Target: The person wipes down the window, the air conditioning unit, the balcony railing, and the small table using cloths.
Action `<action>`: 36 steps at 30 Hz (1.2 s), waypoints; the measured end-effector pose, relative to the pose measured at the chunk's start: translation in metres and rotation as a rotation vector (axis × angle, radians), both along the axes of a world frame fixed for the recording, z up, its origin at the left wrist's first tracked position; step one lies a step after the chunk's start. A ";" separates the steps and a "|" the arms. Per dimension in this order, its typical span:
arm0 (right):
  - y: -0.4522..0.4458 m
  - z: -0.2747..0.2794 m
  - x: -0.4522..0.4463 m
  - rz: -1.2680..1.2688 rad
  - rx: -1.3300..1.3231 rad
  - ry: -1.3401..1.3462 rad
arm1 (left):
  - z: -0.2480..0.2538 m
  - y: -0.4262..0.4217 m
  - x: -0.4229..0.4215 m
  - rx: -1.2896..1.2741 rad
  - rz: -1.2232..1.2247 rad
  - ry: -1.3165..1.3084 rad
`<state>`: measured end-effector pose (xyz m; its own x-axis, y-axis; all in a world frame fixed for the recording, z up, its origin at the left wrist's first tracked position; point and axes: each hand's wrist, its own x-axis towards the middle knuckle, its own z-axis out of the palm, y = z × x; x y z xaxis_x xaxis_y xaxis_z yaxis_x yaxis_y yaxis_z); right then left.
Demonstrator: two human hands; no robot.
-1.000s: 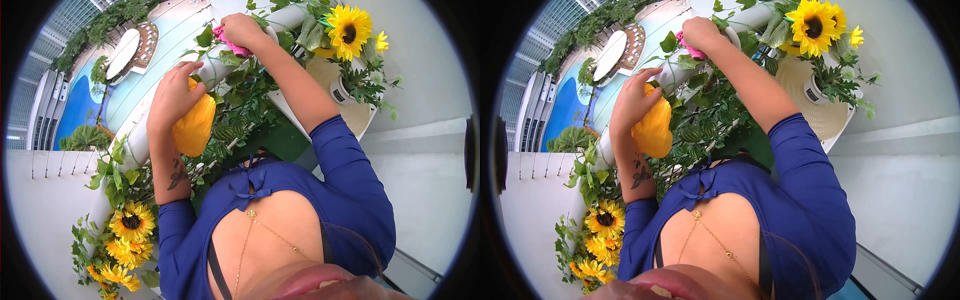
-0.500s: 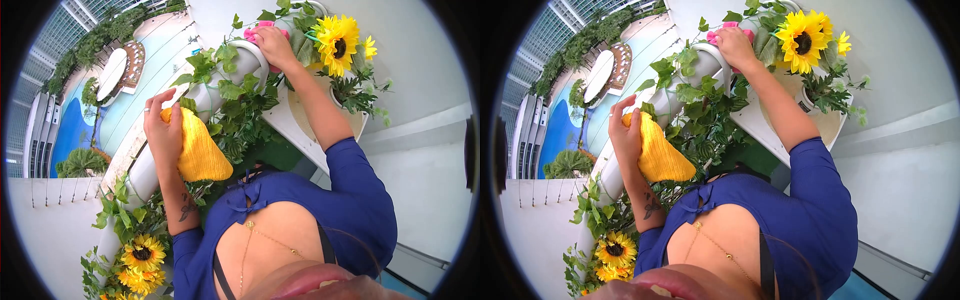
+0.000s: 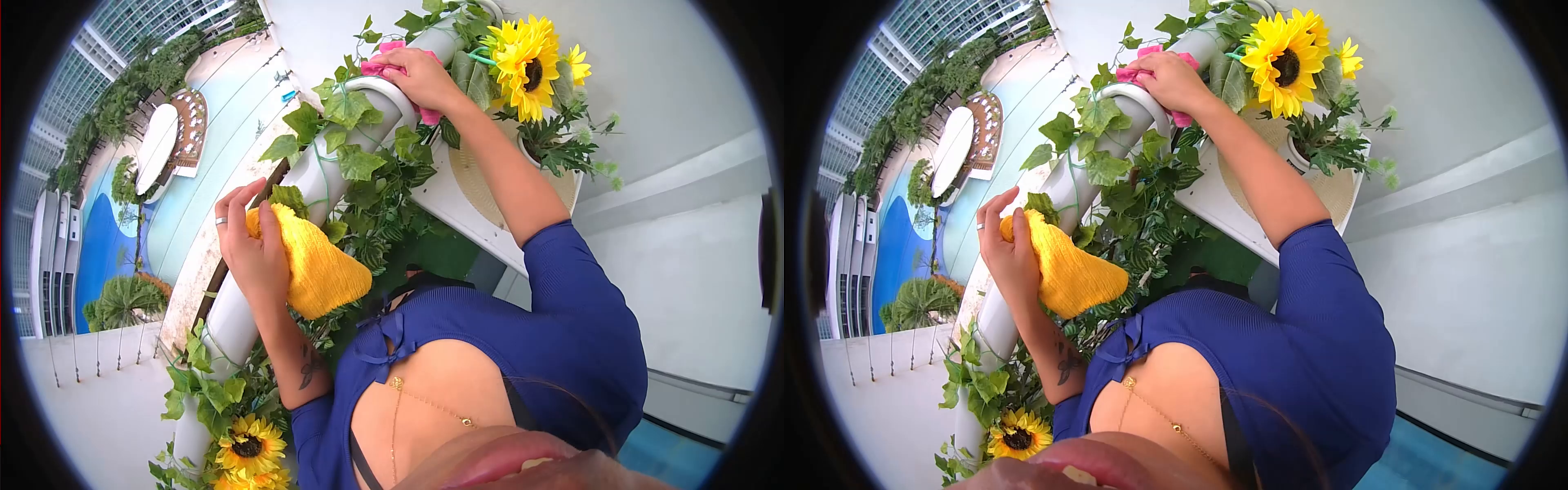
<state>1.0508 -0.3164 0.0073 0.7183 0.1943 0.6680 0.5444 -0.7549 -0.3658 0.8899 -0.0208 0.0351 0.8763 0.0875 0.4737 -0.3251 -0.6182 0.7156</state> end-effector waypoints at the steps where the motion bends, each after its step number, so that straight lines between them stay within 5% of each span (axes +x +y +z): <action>1: -0.006 0.009 0.003 -0.008 -0.005 -0.005 | -0.001 0.000 0.000 0.009 -0.004 -0.022; 4: -0.019 0.063 0.010 -0.156 0.147 0.319 | -0.003 0.001 -0.001 0.033 -0.011 -0.032; 6: -0.030 0.091 0.032 -0.216 0.371 0.155 | -0.002 0.001 -0.001 0.038 -0.005 -0.017; 7: -0.051 0.093 0.063 -0.232 0.282 -0.115 | -0.002 0.001 0.000 0.037 -0.002 -0.016; 10: -0.107 0.088 0.131 -0.273 0.748 -0.067 | -0.004 0.002 0.001 0.005 -0.019 -0.043; 12: -0.158 0.072 0.159 -0.917 0.218 0.125 | -0.001 0.001 0.000 0.008 -0.014 -0.031; 14: -0.183 0.061 0.163 -0.982 0.413 0.107 | -0.002 0.003 -0.001 0.014 -0.012 -0.026; 16: -0.210 0.056 0.172 -0.924 0.322 -0.265 | -0.002 0.004 0.000 0.020 -0.019 0.001; 17: -0.215 0.067 0.185 -0.554 0.936 -0.302 | -0.002 0.004 0.000 0.014 -0.010 -0.003; 20: -0.201 0.089 0.182 -0.594 0.693 -0.474 | -0.001 0.003 -0.001 -0.039 -0.020 0.059; 23: -0.227 0.065 0.211 -0.278 0.908 -0.485 | -0.002 0.003 0.001 -0.015 -0.029 0.029; 25: -0.235 0.040 0.214 -0.750 -0.250 0.179 | 0.000 0.002 0.001 -0.015 -0.039 0.044; 26: -0.239 0.034 0.218 -0.755 -0.253 0.187 | -0.001 0.002 0.002 -0.017 -0.039 0.043; 28: -0.206 0.045 0.193 -0.596 -0.272 0.673 | -0.002 0.002 0.002 0.014 -0.050 0.037; 31: -0.218 0.047 0.171 -0.381 -0.258 0.755 | -0.001 -0.001 0.003 -0.007 -0.050 -0.018; 36: -0.237 0.035 0.178 -0.597 -0.361 0.512 | 0.000 0.001 0.002 -0.017 -0.055 0.058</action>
